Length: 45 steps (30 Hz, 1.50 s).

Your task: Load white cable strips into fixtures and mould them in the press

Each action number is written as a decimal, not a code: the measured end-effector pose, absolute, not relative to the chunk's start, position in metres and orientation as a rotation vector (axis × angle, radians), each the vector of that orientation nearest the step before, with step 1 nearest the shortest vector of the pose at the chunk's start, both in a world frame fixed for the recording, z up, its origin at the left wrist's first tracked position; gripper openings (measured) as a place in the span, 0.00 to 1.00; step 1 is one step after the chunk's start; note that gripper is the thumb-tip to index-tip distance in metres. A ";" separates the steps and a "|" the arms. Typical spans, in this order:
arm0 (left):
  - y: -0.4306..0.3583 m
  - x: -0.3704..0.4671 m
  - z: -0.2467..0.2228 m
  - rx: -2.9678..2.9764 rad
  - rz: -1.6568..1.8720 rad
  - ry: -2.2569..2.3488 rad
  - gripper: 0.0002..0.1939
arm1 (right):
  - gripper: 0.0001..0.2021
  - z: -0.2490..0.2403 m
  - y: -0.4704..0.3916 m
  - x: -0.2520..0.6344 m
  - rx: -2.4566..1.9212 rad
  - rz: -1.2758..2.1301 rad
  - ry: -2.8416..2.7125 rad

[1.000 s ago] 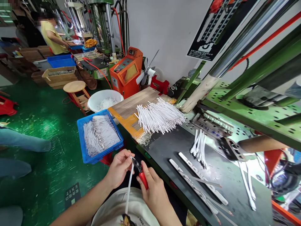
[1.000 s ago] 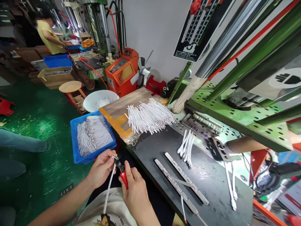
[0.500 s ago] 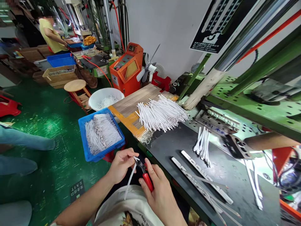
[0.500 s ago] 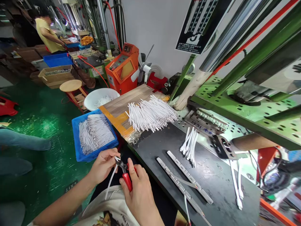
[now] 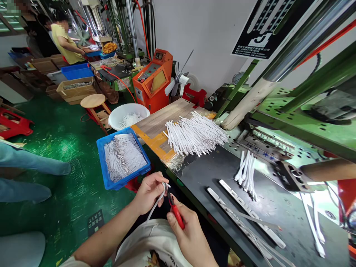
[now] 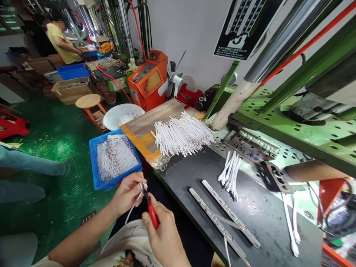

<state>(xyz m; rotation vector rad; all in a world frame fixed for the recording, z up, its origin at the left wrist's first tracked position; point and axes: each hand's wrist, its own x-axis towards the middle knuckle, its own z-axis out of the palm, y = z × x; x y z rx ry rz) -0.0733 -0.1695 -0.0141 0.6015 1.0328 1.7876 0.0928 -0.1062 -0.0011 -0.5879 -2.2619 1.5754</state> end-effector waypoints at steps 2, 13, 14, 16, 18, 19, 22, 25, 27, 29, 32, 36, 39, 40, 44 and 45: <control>-0.168 -0.074 -0.011 0.577 1.777 1.087 0.14 | 0.22 -0.004 -0.102 0.092 -0.599 1.466 -2.298; -0.162 -0.072 -0.019 0.628 1.608 1.550 0.30 | 0.23 -0.008 -0.095 0.094 -0.698 1.088 -2.520; -0.162 -0.071 -0.019 0.646 1.613 1.575 0.30 | 0.22 -0.003 -0.094 0.094 -0.717 1.208 -2.507; -0.163 -0.071 -0.017 0.692 1.609 1.611 0.28 | 0.21 0.004 -0.091 0.094 -0.745 1.374 -2.491; -0.164 -0.071 -0.014 0.747 1.602 1.635 0.27 | 0.22 0.006 -0.089 0.095 -0.742 1.397 -2.514; -0.164 -0.071 -0.013 0.776 1.603 1.647 0.27 | 0.23 0.004 -0.089 0.094 -0.741 1.320 -2.542; -0.165 -0.073 -0.011 0.863 1.631 1.696 0.27 | 0.27 -0.004 -0.093 0.092 -0.782 0.817 -2.604; -0.165 -0.074 -0.012 0.951 1.655 1.728 0.26 | 0.28 -0.010 -0.099 0.090 -0.811 0.418 -2.578; -0.166 -0.074 -0.012 1.011 1.652 1.736 0.25 | 0.27 -0.011 -0.102 0.090 -0.819 0.325 -2.569; -0.167 -0.073 -0.013 1.061 1.649 1.739 0.24 | 0.27 -0.009 -0.104 0.090 -0.843 0.292 -2.567; -0.168 -0.073 -0.011 1.168 1.640 1.761 0.23 | 0.27 -0.006 -0.106 0.092 -0.873 0.295 -2.578; -0.170 -0.075 -0.010 1.389 1.604 1.789 0.21 | 0.27 -0.002 -0.105 0.094 -0.855 0.296 -2.581; -0.171 -0.076 -0.010 1.472 1.613 1.779 0.19 | 0.25 0.001 -0.103 0.094 -0.828 0.282 -2.575; -0.171 -0.076 -0.010 1.485 1.621 1.783 0.19 | 0.25 0.001 -0.103 0.094 -0.820 0.274 -2.572; -0.173 -0.073 -0.008 1.496 1.647 1.810 0.20 | 0.25 0.003 -0.102 0.095 -0.803 0.229 -2.557; -0.173 -0.072 -0.007 1.491 1.652 1.809 0.20 | 0.24 0.002 -0.102 0.095 -0.794 0.214 -2.559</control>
